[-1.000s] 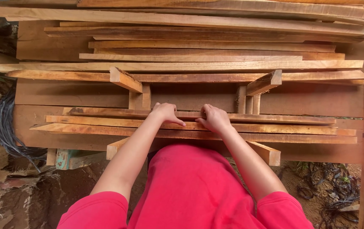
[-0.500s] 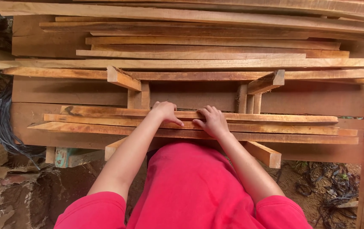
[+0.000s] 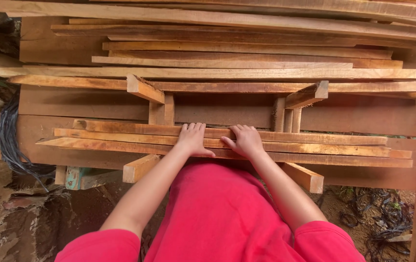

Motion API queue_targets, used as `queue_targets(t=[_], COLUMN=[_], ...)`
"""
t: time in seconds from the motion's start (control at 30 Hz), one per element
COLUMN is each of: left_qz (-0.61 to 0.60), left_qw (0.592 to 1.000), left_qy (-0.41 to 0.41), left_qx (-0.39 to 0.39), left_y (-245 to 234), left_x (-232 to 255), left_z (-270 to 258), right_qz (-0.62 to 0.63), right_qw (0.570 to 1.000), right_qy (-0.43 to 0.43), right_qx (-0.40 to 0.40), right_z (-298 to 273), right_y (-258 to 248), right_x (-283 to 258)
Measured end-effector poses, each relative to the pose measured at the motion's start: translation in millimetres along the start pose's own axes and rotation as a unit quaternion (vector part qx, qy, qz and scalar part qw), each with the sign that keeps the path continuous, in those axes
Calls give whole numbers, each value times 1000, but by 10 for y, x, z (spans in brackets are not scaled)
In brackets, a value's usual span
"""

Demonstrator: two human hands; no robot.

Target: Sorting and organizing wooden planks on a workbench.

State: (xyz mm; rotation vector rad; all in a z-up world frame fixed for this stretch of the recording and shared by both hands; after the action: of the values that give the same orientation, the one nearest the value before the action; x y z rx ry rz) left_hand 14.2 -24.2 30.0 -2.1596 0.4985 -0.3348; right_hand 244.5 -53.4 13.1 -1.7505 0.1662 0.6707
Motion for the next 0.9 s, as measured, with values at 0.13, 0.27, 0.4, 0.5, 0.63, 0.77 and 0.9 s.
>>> queue_targets(t=[0.13,0.27,0.4,0.5,0.63,0.77,0.9], left_qz=[-64,-57,-47,-47,-45,-45,-54], left_qw=[986,961,949,950,949,941,938], left_qy=[19,48,41,42,44,40,39], left_qx=[150,267,308,305,310,333,340], left_y=[-81,61,159,131,191,344,405], left_x=[-11,-12,-30,-32,-29,-82,-105], left_z=[-325,-292,-234,-241,-212,-115,-118], right_qz=[-34,-55,-64,-84,-115,-124,34], right_qw=[998,994,991,989,985,984,993], right_qy=[-8,-25,-34,-31,-31,-22,110], right_qx=[48,90,115,118,123,125,11], right_z=[-20,-51,-31,-24,-19,0,82], right_y=[-84,-50,-28,24,-1,-13,-163], right_x=[-119,-109,-120,-91,-120,-123,-149])
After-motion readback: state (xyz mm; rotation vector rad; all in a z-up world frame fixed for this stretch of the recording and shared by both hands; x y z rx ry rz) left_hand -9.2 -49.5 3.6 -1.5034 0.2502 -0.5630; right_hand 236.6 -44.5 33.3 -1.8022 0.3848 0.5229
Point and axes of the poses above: each hand's wrist, its own z-axis towards the middle knuckle, its own y-axis out of the palm, x = y × z, the point moved 2 cm from there along z, towards the middle knuckle, and after that the axes turned 6 degrees about z, right-handed, at the moved point
